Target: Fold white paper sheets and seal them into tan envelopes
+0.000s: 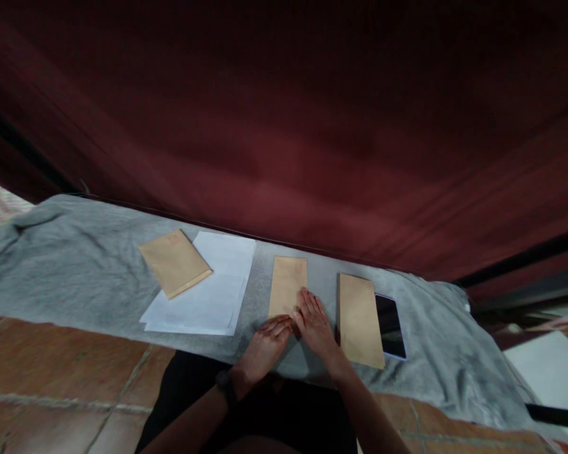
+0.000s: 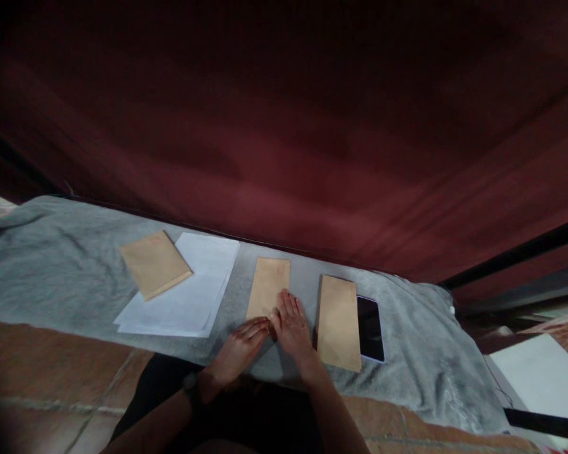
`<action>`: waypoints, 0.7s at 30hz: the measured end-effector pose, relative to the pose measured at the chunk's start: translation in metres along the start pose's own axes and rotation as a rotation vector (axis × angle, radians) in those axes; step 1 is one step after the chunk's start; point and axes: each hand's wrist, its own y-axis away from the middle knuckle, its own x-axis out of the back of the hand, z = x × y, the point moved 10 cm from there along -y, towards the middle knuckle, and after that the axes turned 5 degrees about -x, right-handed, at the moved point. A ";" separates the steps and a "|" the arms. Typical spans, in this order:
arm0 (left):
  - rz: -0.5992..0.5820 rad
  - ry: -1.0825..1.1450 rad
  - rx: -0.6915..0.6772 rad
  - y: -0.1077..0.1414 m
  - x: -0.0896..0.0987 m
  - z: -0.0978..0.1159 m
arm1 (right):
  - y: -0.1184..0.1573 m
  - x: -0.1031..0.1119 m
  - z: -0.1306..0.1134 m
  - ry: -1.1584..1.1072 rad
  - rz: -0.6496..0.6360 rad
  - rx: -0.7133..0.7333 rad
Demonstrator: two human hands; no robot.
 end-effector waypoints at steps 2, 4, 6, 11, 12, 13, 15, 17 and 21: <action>-0.013 -0.031 -0.017 0.001 -0.002 0.002 | 0.010 0.002 -0.002 -0.015 -0.013 0.034; -0.028 -0.058 -0.031 0.002 -0.004 0.003 | 0.009 0.002 0.000 -0.032 -0.039 0.045; -0.039 -0.072 -0.033 0.002 -0.004 0.003 | -0.004 0.000 0.007 -0.036 -0.070 0.022; -0.064 -0.068 -0.018 0.000 -0.001 0.004 | -0.066 -0.011 0.030 0.005 -0.105 -0.126; -0.066 -0.068 -0.013 0.000 -0.001 0.004 | -0.076 -0.012 0.033 0.007 -0.096 -0.143; -0.065 -0.069 -0.008 0.000 0.000 0.003 | -0.084 -0.013 0.034 0.009 -0.083 -0.155; -0.051 -0.060 0.002 0.000 0.001 0.002 | -0.093 -0.015 0.035 0.011 -0.062 -0.159; -0.030 -0.036 0.006 0.000 0.002 0.001 | -0.092 -0.016 0.035 0.013 -0.059 -0.148; -0.009 0.011 0.002 0.001 0.003 0.000 | -0.066 -0.014 0.031 -0.012 -0.074 -0.105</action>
